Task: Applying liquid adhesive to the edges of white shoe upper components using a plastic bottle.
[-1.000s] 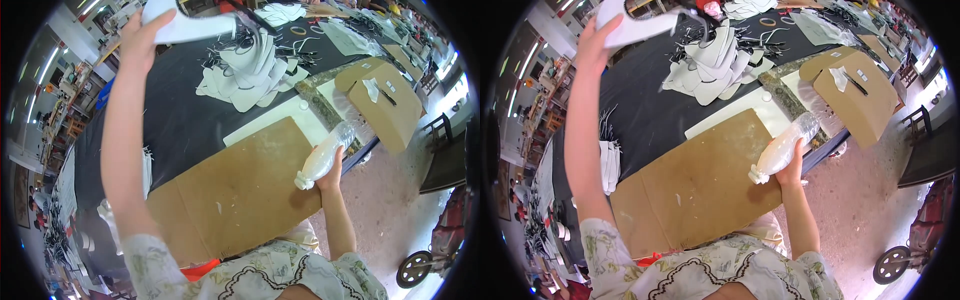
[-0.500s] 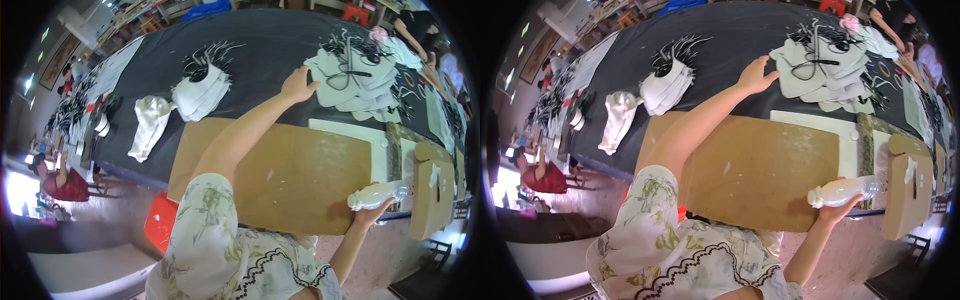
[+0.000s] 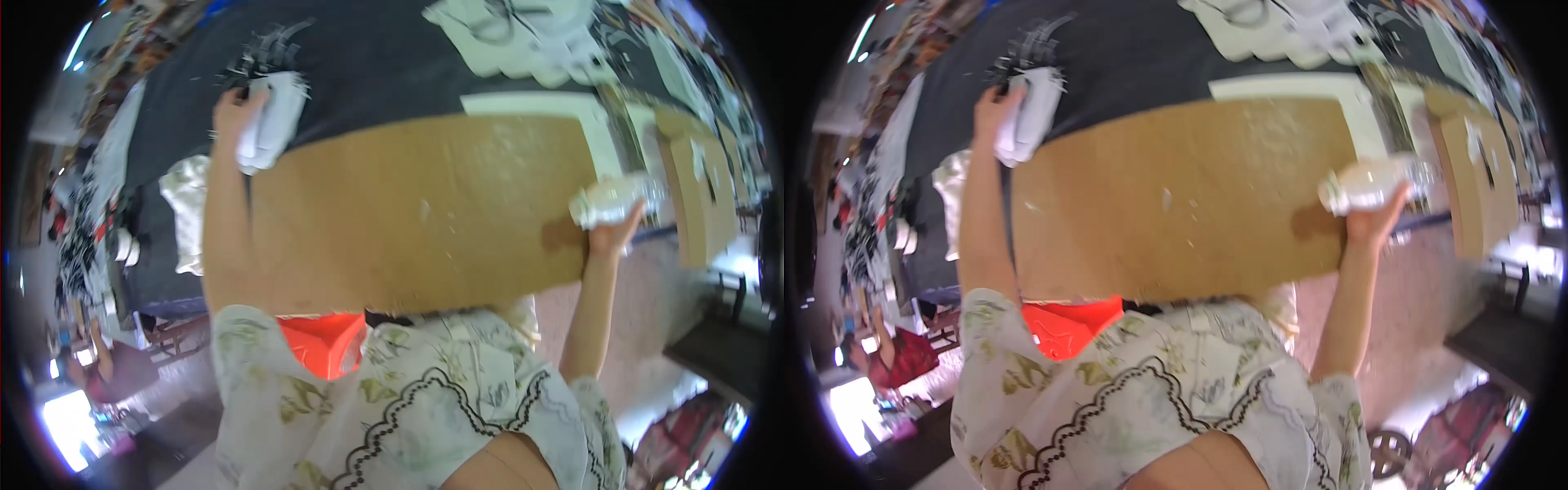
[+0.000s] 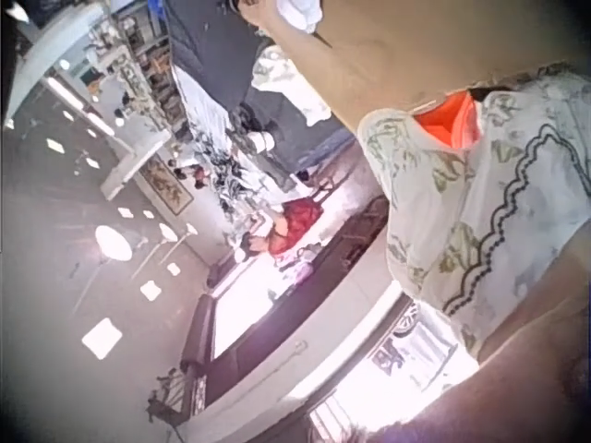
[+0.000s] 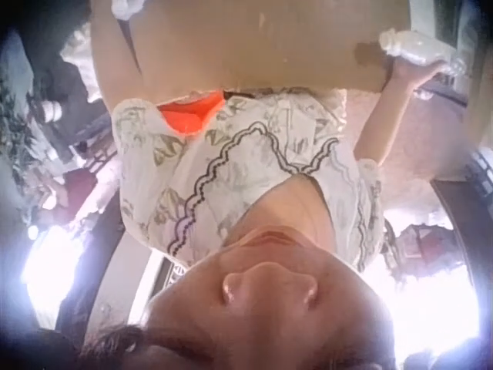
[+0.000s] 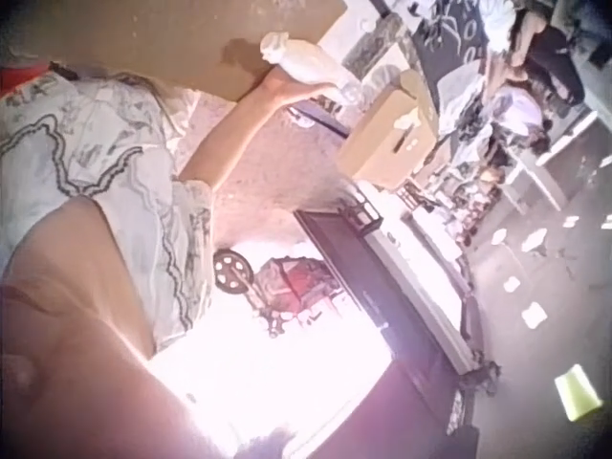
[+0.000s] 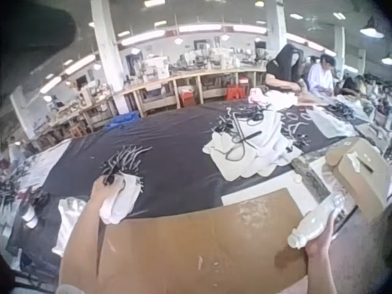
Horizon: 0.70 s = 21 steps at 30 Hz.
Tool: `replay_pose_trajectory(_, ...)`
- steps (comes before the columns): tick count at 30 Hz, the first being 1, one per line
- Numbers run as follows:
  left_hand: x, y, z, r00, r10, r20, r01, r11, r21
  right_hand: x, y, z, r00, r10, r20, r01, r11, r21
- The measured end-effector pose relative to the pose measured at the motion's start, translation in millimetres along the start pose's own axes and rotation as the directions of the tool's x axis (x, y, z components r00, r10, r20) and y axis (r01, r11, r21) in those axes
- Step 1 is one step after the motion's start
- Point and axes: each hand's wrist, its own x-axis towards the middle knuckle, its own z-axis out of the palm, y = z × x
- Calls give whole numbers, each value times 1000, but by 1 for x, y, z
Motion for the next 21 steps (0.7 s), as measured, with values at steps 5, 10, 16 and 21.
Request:
replay_pose_trajectory(5, 19, -10, -49, 823, 20, -568, -27, 1000, -4, -6, 1, 29, 1000, 15, 0, -15, 1000, 18)
replay_pose_trajectory(10, -4, 88, -111, 230, 401, -887, -430, 859, 277, -6, -6, 16, 999, 25, 41, -26, 1000, 18)
replay_pose_trajectory(16, -92, 163, -130, 199, 705, -680, -599, 637, 485, -5, 0, 15, 995, 56, 79, -61, 997, 53)
replay_pose_trajectory(21, -217, 142, -24, 345, 918, -195, -920, 372, 123, -4, -3, 9, 994, 65, 91, -72, 994, 81)
